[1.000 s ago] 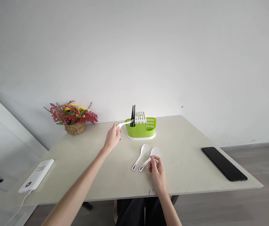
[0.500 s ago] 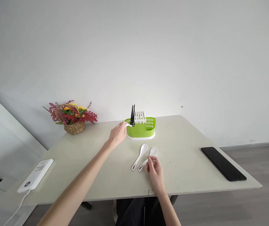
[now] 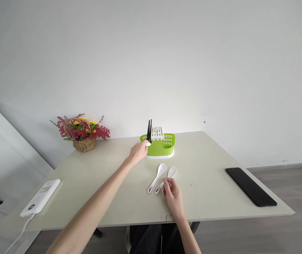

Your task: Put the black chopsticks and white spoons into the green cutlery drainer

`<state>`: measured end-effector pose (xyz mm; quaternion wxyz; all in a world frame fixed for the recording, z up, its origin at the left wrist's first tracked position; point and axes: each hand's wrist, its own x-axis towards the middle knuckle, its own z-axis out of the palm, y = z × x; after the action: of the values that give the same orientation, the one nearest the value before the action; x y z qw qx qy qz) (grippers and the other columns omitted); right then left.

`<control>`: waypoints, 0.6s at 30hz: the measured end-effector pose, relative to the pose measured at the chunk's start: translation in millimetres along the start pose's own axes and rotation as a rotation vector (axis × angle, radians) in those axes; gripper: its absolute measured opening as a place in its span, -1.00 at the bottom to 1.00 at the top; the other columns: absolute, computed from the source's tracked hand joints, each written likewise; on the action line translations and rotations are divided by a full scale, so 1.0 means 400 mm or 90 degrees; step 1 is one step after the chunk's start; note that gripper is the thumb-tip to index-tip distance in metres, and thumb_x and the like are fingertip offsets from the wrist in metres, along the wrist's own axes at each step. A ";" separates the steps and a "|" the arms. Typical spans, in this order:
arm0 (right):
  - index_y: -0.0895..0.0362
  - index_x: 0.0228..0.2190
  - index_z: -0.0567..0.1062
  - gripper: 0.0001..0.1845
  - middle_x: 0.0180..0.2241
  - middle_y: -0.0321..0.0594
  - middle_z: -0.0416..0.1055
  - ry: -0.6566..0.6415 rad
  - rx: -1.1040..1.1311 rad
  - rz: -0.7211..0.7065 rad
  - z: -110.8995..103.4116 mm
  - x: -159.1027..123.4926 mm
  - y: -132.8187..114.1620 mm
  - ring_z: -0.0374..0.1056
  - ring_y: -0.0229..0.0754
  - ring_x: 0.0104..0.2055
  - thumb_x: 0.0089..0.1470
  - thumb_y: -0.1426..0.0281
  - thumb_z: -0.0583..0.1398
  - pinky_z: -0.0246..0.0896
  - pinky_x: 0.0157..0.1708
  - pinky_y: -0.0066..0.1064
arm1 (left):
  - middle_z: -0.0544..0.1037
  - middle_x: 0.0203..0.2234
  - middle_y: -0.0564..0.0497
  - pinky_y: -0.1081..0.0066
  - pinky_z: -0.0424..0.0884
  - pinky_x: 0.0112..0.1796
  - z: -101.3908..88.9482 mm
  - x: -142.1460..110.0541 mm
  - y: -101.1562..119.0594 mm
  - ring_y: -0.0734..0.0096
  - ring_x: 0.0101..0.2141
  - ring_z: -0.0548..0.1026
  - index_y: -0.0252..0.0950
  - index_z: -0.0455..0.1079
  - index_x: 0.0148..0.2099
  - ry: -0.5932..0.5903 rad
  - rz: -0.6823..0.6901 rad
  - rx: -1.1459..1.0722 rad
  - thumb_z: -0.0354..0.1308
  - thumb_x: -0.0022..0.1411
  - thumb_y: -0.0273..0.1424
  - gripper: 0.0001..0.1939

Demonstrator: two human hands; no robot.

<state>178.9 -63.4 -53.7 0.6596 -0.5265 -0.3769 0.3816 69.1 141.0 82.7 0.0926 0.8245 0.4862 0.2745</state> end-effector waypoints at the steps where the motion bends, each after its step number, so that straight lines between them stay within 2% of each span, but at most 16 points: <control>1: 0.06 -0.20 0.49 -0.51 -0.54 -0.38 0.27 -0.001 -0.003 -0.001 0.000 -0.001 -0.001 0.18 -0.20 -0.47 0.26 -0.12 0.21 0.12 -0.41 -0.37 | 0.56 -0.41 -0.12 0.26 0.38 -0.23 0.005 0.001 -0.002 0.06 -0.36 0.61 -0.23 0.52 -0.04 -0.001 -0.003 -0.002 0.23 0.32 -0.44 -0.83; 4: 0.06 -0.21 0.49 -0.50 -0.54 -0.38 0.28 -0.001 -0.005 0.000 -0.001 -0.001 -0.002 0.18 -0.21 -0.47 0.25 -0.13 0.22 0.12 -0.42 -0.37 | 0.57 -0.44 -0.06 0.30 0.40 -0.26 0.016 -0.002 -0.003 0.11 -0.38 0.60 -0.21 0.49 0.03 -0.020 -0.014 0.001 0.21 0.34 -0.37 -0.77; 8: 0.07 -0.21 0.49 -0.50 -0.54 -0.38 0.27 -0.006 -0.007 0.000 -0.004 0.000 0.005 0.17 -0.22 -0.47 0.26 -0.13 0.21 0.10 -0.41 -0.38 | 0.60 -0.39 -0.04 0.36 0.36 -0.31 0.028 -0.033 -0.003 0.17 -0.36 0.58 -0.21 0.30 0.29 -0.035 -0.022 0.011 0.12 0.39 -0.38 -0.55; 11: 0.06 -0.19 0.48 -0.51 -0.53 -0.38 0.27 -0.011 -0.014 0.003 -0.005 0.001 0.012 0.17 -0.22 -0.46 0.29 -0.12 0.20 0.10 -0.39 -0.38 | 0.59 -0.34 -0.01 0.40 0.30 -0.35 0.053 -0.083 -0.022 0.25 -0.36 0.55 -0.24 0.14 0.39 0.046 -0.016 -0.024 0.03 0.41 -0.42 -0.47; 14: 0.06 -0.19 0.49 -0.50 -0.53 -0.37 0.28 -0.011 -0.023 0.001 -0.007 0.001 0.013 0.18 -0.21 -0.46 0.28 -0.13 0.20 0.10 -0.40 -0.38 | 0.54 -0.38 0.06 0.43 0.23 -0.39 0.104 -0.149 -0.061 0.35 -0.46 0.48 -0.23 0.16 0.31 0.163 -0.029 -0.148 -0.01 0.40 -0.40 -0.54; 16: 0.06 -0.20 0.49 -0.51 -0.53 -0.37 0.29 -0.012 -0.029 0.000 -0.007 0.001 0.012 0.18 -0.21 -0.46 0.28 -0.12 0.20 0.11 -0.40 -0.38 | 0.47 -0.46 0.12 0.45 0.18 -0.42 0.147 -0.191 -0.090 0.39 -0.53 0.39 -0.21 0.23 0.19 0.167 -0.069 -0.262 -0.01 0.40 -0.34 -0.65; 18: 0.06 -0.20 0.49 -0.51 -0.53 -0.37 0.30 -0.011 -0.031 -0.001 -0.007 -0.001 0.008 0.20 -0.21 -0.46 0.27 -0.12 0.21 0.13 -0.39 -0.38 | 0.39 -0.53 0.17 0.46 0.16 -0.43 0.185 -0.228 -0.114 0.41 -0.57 0.34 -0.20 0.29 0.06 0.133 -0.096 -0.331 0.00 0.37 -0.30 -0.74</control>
<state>181.0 -64.3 -57.5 0.6434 -0.5391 -0.3922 0.3762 40.8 95.0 -30.8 0.2706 0.7017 0.4664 0.4657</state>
